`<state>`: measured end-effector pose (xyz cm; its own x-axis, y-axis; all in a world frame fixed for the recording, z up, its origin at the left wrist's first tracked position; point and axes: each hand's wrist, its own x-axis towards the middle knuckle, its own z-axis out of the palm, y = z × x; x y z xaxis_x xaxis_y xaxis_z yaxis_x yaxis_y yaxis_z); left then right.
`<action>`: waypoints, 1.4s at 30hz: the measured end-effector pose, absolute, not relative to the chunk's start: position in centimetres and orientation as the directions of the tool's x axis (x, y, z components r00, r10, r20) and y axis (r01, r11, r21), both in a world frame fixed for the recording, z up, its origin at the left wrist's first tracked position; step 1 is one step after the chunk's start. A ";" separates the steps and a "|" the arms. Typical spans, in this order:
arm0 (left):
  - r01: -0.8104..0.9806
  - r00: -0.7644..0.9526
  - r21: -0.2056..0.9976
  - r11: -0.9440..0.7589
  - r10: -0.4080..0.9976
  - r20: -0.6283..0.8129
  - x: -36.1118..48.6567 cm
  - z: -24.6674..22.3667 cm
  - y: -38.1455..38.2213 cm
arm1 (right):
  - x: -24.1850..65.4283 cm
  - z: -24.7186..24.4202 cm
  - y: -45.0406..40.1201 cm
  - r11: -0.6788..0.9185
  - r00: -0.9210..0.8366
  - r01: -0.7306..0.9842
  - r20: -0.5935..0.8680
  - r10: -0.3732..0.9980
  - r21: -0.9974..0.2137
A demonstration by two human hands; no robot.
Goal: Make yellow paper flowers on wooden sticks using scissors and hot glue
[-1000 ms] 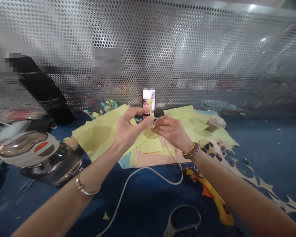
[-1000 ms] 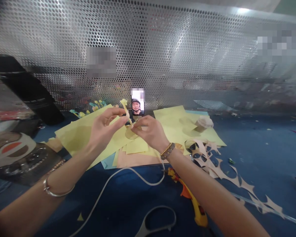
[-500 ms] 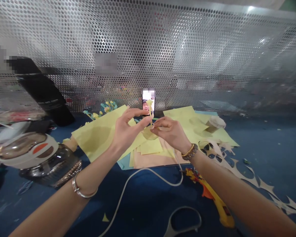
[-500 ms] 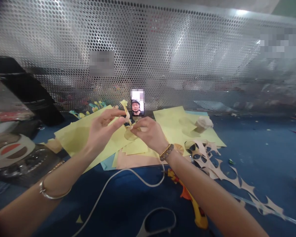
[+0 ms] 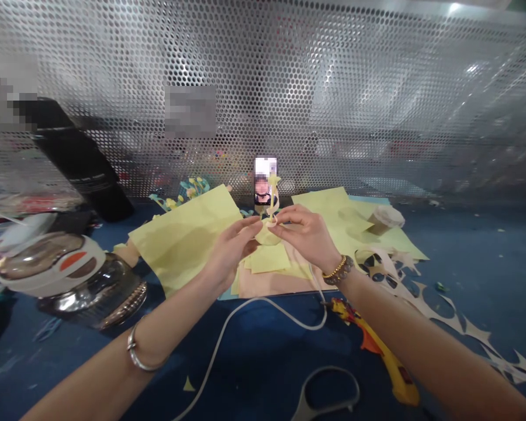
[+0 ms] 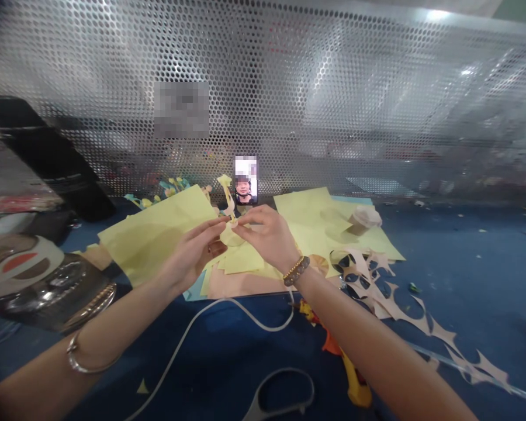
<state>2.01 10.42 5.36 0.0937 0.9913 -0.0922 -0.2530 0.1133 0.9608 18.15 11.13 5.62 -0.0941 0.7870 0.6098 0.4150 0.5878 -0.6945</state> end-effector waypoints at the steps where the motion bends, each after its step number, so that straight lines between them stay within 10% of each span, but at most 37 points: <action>1: -0.275 0.105 0.951 0.142 0.988 -0.117 2.1 5.3 10.4 | 18.1 5.7 11.1 0.588 -0.095 0.416 0.610 0.787 -0.694; 26: -0.323 0.120 0.912 0.252 0.967 -0.224 1.5 5.4 9.1 | 18.1 5.9 10.8 0.572 -0.070 0.446 0.610 0.789 -0.688; 33: -0.055 0.004 0.989 -0.138 0.990 0.138 1.6 5.4 8.0 | 18.1 6.5 10.0 0.570 -0.062 0.449 0.612 0.788 -0.689; 38: 0.285 0.034 0.807 -0.517 0.847 0.530 1.5 6.3 7.9 | 17.6 6.9 9.5 0.578 -0.073 0.431 0.612 0.787 -0.693; 42: 0.332 0.000 0.772 -0.542 0.819 0.574 1.6 6.6 8.3 | 17.3 7.1 9.2 0.580 -0.075 0.433 0.614 0.786 -0.690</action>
<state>1.55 8.34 6.63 0.0005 0.8185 0.5744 0.3324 -0.5419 0.7719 17.30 9.17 7.06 -0.0751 0.7861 0.6136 0.4327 0.5800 -0.6902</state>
